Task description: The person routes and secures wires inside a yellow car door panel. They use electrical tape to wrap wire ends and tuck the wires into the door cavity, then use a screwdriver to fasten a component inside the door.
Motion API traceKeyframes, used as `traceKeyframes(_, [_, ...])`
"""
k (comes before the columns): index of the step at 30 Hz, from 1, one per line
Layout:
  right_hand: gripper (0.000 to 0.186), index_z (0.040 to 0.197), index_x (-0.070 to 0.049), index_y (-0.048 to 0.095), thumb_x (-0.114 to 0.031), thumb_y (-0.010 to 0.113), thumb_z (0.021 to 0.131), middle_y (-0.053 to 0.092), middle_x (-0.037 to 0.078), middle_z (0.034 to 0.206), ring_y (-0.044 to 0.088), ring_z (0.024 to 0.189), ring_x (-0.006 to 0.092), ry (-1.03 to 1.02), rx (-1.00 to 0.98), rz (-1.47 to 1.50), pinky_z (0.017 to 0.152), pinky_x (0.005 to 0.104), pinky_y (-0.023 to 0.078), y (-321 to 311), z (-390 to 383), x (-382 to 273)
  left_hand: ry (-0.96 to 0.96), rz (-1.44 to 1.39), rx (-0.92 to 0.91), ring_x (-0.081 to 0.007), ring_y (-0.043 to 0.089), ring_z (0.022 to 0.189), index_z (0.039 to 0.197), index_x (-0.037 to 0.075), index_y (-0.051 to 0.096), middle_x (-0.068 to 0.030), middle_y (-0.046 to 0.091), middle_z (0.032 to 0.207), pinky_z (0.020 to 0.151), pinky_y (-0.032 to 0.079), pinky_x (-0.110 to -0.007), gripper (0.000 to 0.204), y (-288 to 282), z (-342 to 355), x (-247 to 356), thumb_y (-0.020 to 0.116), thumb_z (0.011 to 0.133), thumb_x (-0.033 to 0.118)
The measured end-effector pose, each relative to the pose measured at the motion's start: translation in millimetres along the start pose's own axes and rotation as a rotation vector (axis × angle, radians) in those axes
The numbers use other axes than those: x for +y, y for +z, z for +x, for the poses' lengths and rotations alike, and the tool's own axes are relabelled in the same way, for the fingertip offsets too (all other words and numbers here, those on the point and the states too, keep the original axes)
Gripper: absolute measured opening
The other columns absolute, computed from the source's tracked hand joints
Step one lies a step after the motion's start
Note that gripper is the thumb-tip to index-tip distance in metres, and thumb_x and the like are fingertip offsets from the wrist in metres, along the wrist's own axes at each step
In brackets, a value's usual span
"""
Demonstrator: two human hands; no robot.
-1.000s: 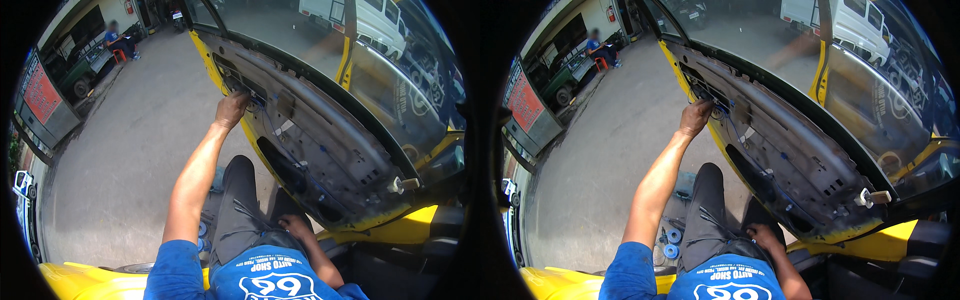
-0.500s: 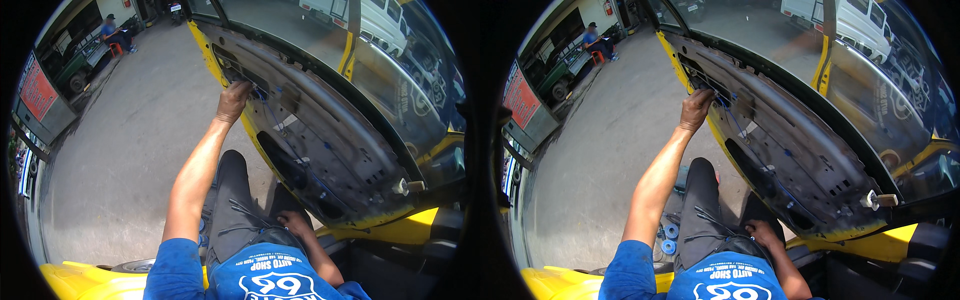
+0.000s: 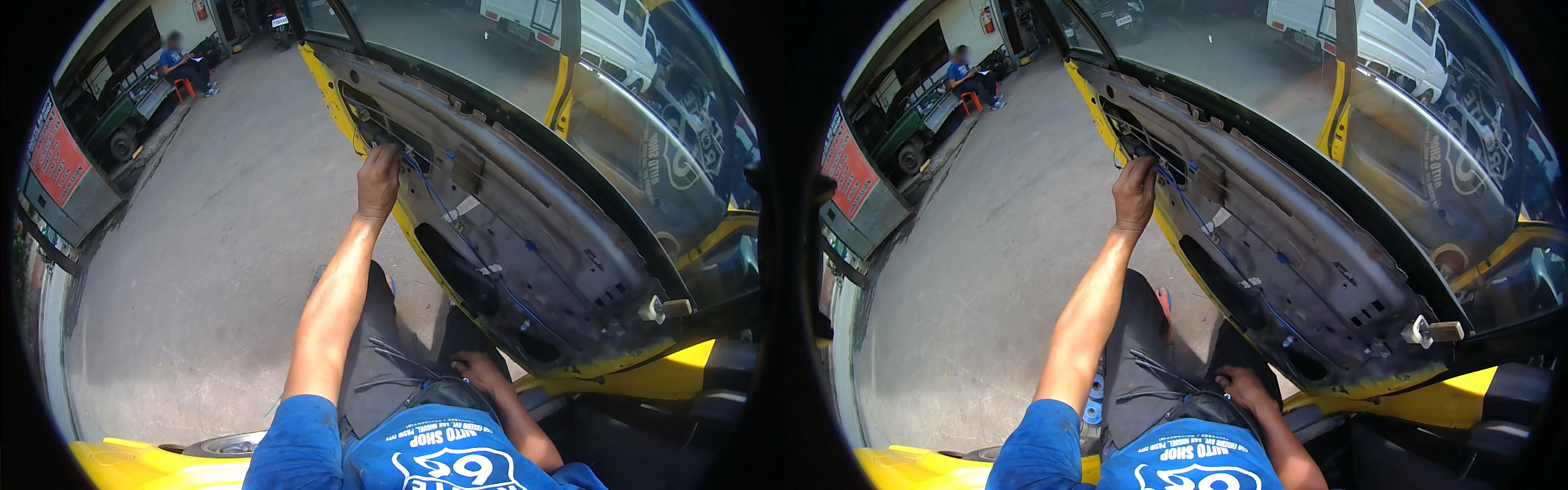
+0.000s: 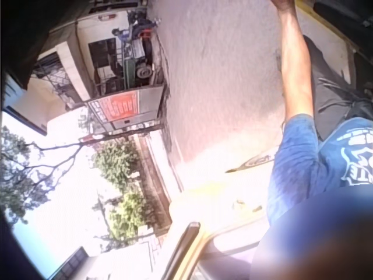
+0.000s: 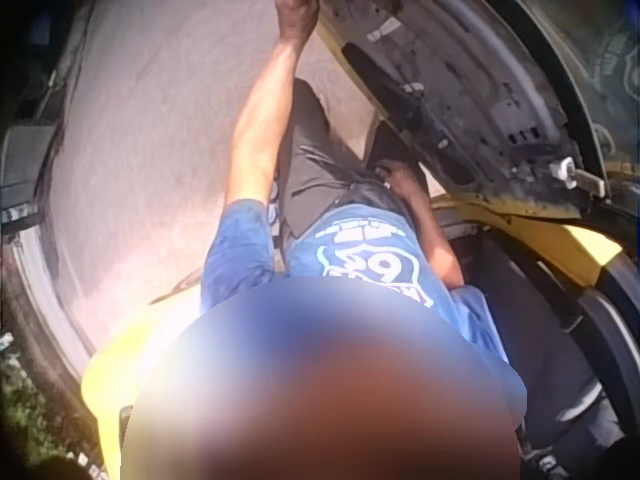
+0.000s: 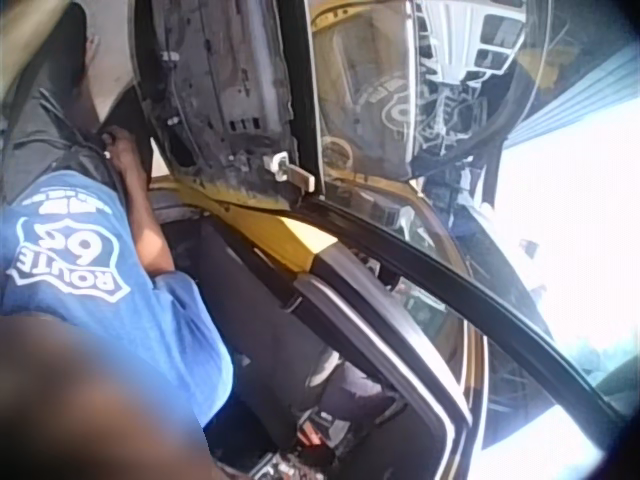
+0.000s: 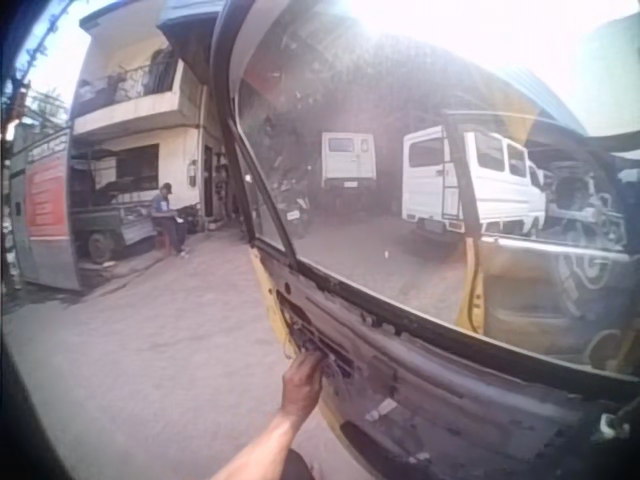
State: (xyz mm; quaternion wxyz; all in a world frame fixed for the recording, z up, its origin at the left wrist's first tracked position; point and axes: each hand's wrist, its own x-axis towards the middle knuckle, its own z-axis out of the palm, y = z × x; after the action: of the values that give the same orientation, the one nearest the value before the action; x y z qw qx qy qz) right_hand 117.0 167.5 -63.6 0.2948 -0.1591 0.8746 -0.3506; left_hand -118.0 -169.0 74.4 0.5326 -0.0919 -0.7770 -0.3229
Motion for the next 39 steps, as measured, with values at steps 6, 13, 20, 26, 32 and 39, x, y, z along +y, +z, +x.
traceKeyframes(6, [0.031, 0.121, -0.006, 0.073, -0.025, 0.064, 0.098, 0.072, 0.021, 0.121, 0.067, 0.116, 0.0395, -0.010, -0.013, -0.025, 0.102, 0.0437, 0.052, -1, 1, 1, 0.009, 0.043, 0.001, -0.0346, 0.070, 0.096, 0.108, 0.007, 0.070, -0.0125, 0.071, 0.107, 0.078, 0.058, -0.041, 0.018, -1, -10, -6, 0.068, 0.091, 0.005])
traceKeyframes(13, [0.032, 0.123, -0.006, 0.072, -0.026, 0.064, 0.099, 0.072, 0.022, 0.121, 0.068, 0.115, 0.0389, 0.008, -0.024, -0.017, 0.101, 0.0439, 0.052, -2, 0, 0, -0.036, 0.030, -0.059, -0.0356, 0.069, 0.094, 0.106, 0.003, 0.070, -0.0147, 0.070, 0.099, 0.080, 0.056, -0.041, 0.016, 5, -4, -5, 0.069, 0.091, 0.000])
traceKeyframes(20, [0.031, 0.121, -0.006, 0.073, -0.025, 0.065, 0.098, 0.072, 0.022, 0.121, 0.067, 0.117, 0.0392, -0.011, -0.017, -0.012, 0.102, 0.0432, 0.052, 1, 3, 7, 0.058, 0.041, -0.005, -0.0326, 0.070, 0.090, 0.109, 0.009, 0.069, -0.0107, 0.068, 0.100, 0.073, 0.057, -0.043, 0.020, 2, -4, 0, 0.068, 0.089, 0.004])
traceKeyframes(26, [0.031, 0.122, -0.005, 0.072, -0.021, 0.064, 0.097, 0.071, 0.023, 0.120, 0.067, 0.116, 0.0412, -0.004, -0.040, -0.057, 0.101, 0.0450, 0.052, -6, 2, -9, 0.228, 0.224, -0.408, -0.0297, 0.071, 0.096, 0.109, 0.009, 0.072, -0.0086, 0.070, 0.105, 0.075, 0.060, -0.040, 0.021, -20, 22, -12, 0.067, 0.089, 0.007])
traceKeyframes(32, [0.033, 0.127, -0.002, 0.069, -0.016, 0.065, 0.097, 0.072, 0.027, 0.112, 0.070, 0.105, 0.0424, -0.305, 0.353, -0.071, 0.092, 0.0450, 0.055, -61, 29, -119, 0.272, 0.227, -0.530, -0.0288, 0.071, 0.096, 0.106, 0.010, 0.075, -0.0070, 0.071, 0.110, 0.073, 0.061, -0.039, 0.017, -32, 34, -13, 0.066, 0.091, 0.009])
traceKeyframes(39, [0.039, 0.135, -0.005, 0.062, -0.013, 0.063, 0.097, 0.070, 0.031, 0.087, 0.071, 0.086, 0.0478, -0.424, 0.706, -0.305, 0.075, 0.0526, 0.058, -127, 141, -249, 0.159, 0.150, -0.612, -0.0297, 0.070, 0.098, 0.108, 0.015, 0.077, -0.0057, 0.069, 0.114, 0.077, 0.059, -0.041, 0.018, -33, 33, -9, 0.066, 0.094, 0.015])
